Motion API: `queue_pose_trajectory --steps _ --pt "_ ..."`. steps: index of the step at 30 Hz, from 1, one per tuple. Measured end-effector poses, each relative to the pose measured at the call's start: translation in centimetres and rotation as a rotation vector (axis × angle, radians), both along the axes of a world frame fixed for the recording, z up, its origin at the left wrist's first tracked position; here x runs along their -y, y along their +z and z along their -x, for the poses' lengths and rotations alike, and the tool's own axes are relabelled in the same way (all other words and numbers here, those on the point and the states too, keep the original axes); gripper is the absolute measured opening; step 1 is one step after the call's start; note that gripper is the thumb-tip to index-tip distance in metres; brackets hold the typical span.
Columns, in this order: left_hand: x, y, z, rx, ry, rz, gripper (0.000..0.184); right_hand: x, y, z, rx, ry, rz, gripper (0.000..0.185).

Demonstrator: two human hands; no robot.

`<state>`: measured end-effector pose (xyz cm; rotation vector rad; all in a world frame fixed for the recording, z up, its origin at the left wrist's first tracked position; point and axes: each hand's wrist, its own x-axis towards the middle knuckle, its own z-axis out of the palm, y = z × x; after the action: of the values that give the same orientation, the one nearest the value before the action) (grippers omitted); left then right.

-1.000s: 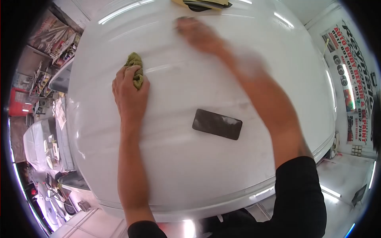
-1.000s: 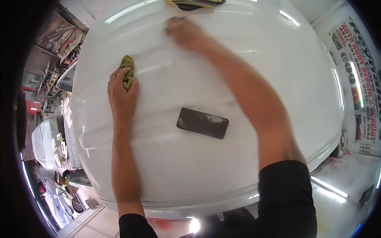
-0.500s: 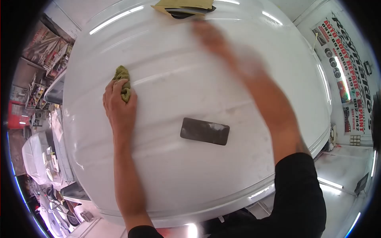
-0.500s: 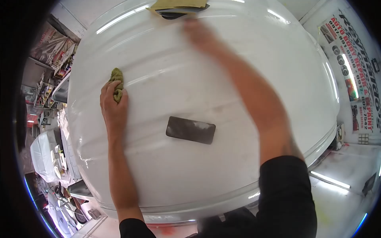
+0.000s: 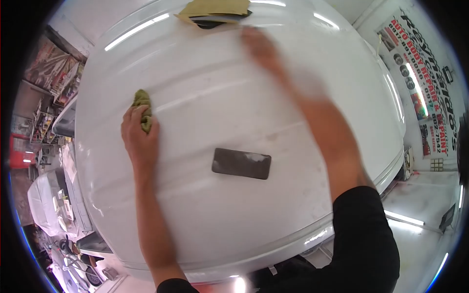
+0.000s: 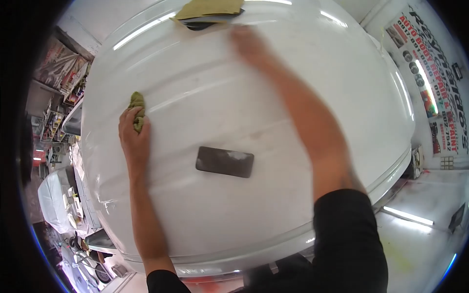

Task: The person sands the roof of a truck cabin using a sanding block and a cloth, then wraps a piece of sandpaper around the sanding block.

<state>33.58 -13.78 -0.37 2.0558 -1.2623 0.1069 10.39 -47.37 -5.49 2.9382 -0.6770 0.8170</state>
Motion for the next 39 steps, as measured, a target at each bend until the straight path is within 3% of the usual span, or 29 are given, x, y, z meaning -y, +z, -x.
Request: queue_pose_trajectory --steps 2,3,4,6,7,8,9,10,12,13,16,18,19,21,23,24,26,28,30,33,35,36,37,38,39 --pt "0.4 0.8 0.2 0.037 0.037 -0.020 0.035 4.5 0.9 5.7 -0.053 -0.179 0.129 0.025" --pt "0.1 0.8 0.3 0.043 0.055 -0.043 0.035 3.9 1.2 5.1 -0.113 -0.216 0.337 0.025" --pt "-0.3 0.5 0.0 0.049 0.056 -0.057 0.035 2.9 0.8 4.3 -0.344 -0.265 0.540 0.026" --pt "0.1 0.5 -0.4 0.079 0.049 -0.056 0.035 -0.4 -1.1 -1.8 -0.316 -0.189 0.534 0.030" --pt "0.2 0.5 -0.7 0.080 0.049 -0.040 0.035 -3.5 -4.0 -8.3 -0.069 -0.052 0.314 0.036" --pt "0.0 0.3 -0.9 0.078 0.036 -0.037 0.035 -9.9 -0.1 -12.7 -0.194 -0.049 0.028 0.042" --pt "0.0 0.2 -0.8 0.075 0.022 -0.033 0.034 -13.9 2.8 -14.6 -0.058 -0.088 -0.205 0.046" --pt "0.1 0.2 -0.9 0.068 0.016 -0.021 0.034 -13.3 1.7 -14.3 0.006 -0.032 -0.105 0.044" --pt "-0.1 -0.2 -0.5 0.027 0.008 -0.004 0.034 -10.9 1.8 -7.9 -0.039 0.108 -0.179 0.044" --pt "-0.1 0.6 0.4 -0.006 0.048 -0.030 0.034 -6.5 -1.3 -3.4 -0.075 0.006 -0.171 0.047" --pt "-0.1 0.1 -0.4 0.090 0.044 -0.070 0.034 -3.3 4.4 11.2 -0.164 -0.457 -0.261 0.034" --pt "-0.3 0.2 0.3 0.052 0.064 -0.086 0.034 -3.1 3.9 10.1 -0.307 -0.513 -0.124 0.036" --pt "-0.2 0.4 0.1 0.054 0.070 -0.087 0.034 -4.3 2.6 7.0 -0.328 -0.462 -0.003 0.038" --pt "0.0 0.4 -0.6 0.069 0.111 -0.077 0.035 -8.1 -1.4 -3.5 -0.063 -0.207 0.098 0.043" --pt "-0.6 -0.1 -1.1 0.079 0.063 -0.055 0.035 -14.9 2.5 -11.1 -0.024 -0.139 -0.224 0.047" --pt "-0.1 -0.3 -1.0 0.082 0.041 -0.031 0.035 -15.5 2.4 -11.9 -0.076 -0.120 -0.118 0.048" --pt "0.3 -0.2 -0.3 0.047 0.020 -0.019 0.035 -12.8 1.9 -7.8 -0.069 0.082 -0.155 0.047" --pt "-0.3 -0.4 -0.9 0.054 0.026 -0.013 0.035 -9.0 2.6 0.2 -0.178 -0.025 -0.145 0.043" --pt "0.1 -0.7 -1.6 0.115 0.006 -0.008 0.034 -8.7 7.7 5.4 -0.145 -0.280 -0.474 0.036" --pt "0.1 -0.1 -0.7 0.067 0.068 -0.025 0.033 -10.1 6.6 2.7 -0.152 -0.374 -0.252 0.037" --pt "0.2 0.4 -0.5 0.050 0.097 -0.045 0.034 -10.0 -2.8 -7.1 0.192 0.011 0.029 0.041" --pt "-0.1 0.0 -0.5 0.047 0.087 -0.036 0.034 -14.6 -1.3 -11.9 0.048 -0.004 0.143 0.042" --pt "-0.4 -0.6 -0.8 0.048 0.066 -0.031 0.034 -18.1 4.7 -15.6 -0.280 0.056 -0.210 0.038" --pt "0.3 -0.5 -1.2 0.060 0.038 -0.006 0.034 -19.3 2.5 -17.8 0.040 0.049 -0.077 0.032" --pt "0.3 -0.1 -1.0 0.061 0.039 -0.016 0.034 -17.9 2.3 -16.6 0.075 0.126 -0.093 0.032"
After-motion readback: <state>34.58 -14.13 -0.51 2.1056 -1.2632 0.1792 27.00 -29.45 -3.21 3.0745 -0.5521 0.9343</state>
